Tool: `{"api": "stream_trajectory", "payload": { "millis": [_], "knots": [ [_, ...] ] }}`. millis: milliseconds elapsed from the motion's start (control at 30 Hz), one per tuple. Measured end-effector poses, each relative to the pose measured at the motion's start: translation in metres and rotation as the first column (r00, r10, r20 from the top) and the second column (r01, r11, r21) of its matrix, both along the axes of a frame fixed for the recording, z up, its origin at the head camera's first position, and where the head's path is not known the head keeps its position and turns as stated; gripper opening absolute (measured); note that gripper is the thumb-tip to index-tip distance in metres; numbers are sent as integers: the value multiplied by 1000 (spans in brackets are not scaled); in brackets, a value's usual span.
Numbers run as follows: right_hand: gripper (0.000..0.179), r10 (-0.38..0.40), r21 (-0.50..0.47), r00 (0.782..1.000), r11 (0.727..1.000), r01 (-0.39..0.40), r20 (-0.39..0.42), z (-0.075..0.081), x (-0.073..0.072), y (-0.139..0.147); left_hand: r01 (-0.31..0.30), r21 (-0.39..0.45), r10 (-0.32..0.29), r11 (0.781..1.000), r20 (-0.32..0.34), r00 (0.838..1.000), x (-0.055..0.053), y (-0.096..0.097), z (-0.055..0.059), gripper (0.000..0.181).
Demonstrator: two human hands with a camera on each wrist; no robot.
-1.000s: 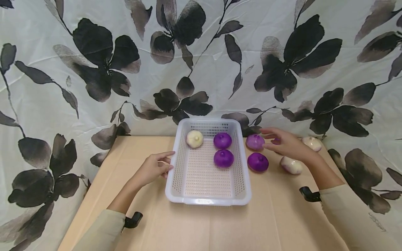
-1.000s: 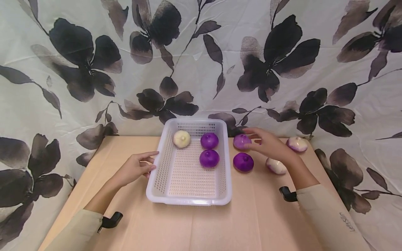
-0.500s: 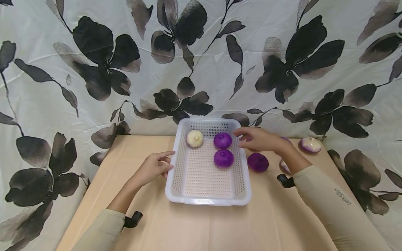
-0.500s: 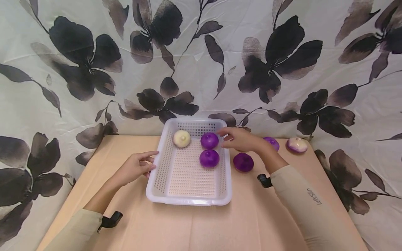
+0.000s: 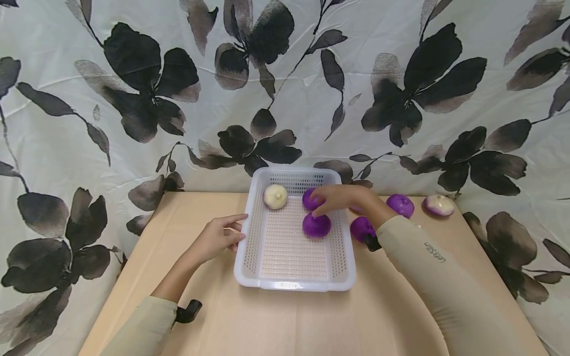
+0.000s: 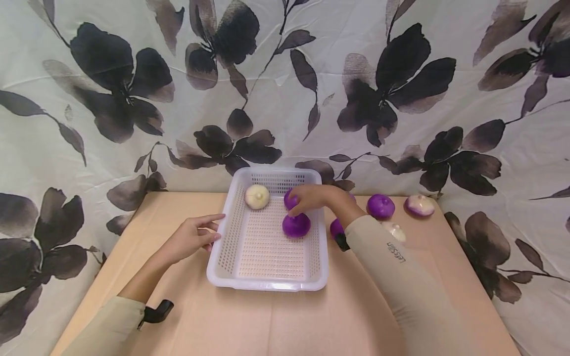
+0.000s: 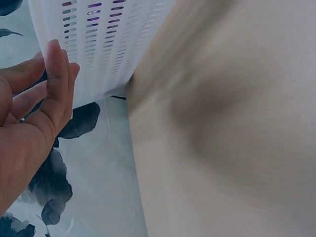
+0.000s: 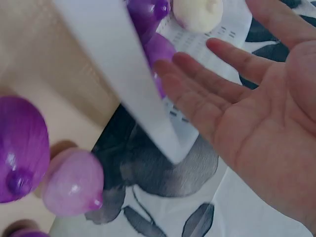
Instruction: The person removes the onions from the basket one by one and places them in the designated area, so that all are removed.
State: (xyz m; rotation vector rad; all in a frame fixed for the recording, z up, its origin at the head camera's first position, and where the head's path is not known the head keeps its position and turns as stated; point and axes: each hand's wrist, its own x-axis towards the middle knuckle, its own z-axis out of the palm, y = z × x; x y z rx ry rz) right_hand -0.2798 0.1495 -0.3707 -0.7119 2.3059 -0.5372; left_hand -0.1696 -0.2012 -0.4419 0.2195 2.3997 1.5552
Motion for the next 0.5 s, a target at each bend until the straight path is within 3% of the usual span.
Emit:
{"api": "stream_trajectory", "payload": {
  "millis": [133,233,367,500],
  "knots": [
    [35,60,100,998,993,-58,-16,-3,-2,-13,-2,3,2,1000,3,1000,0,-1,-1,57],
    [26,126,172,992,978,-120,-25,-6,-3,-21,8,13,-8,1000,0,1000,-1,-1,-2,57],
    [39,142,258,990,957,-133,-18,-11,-3,-28,18,22,-18,1000,-3,1000,-1,-2,-1,57],
    [58,76,292,997,953,-80,23,-15,-2,-33,9,17,-9,1000,4,1000,0,-2,-1,57]
  ]
}}
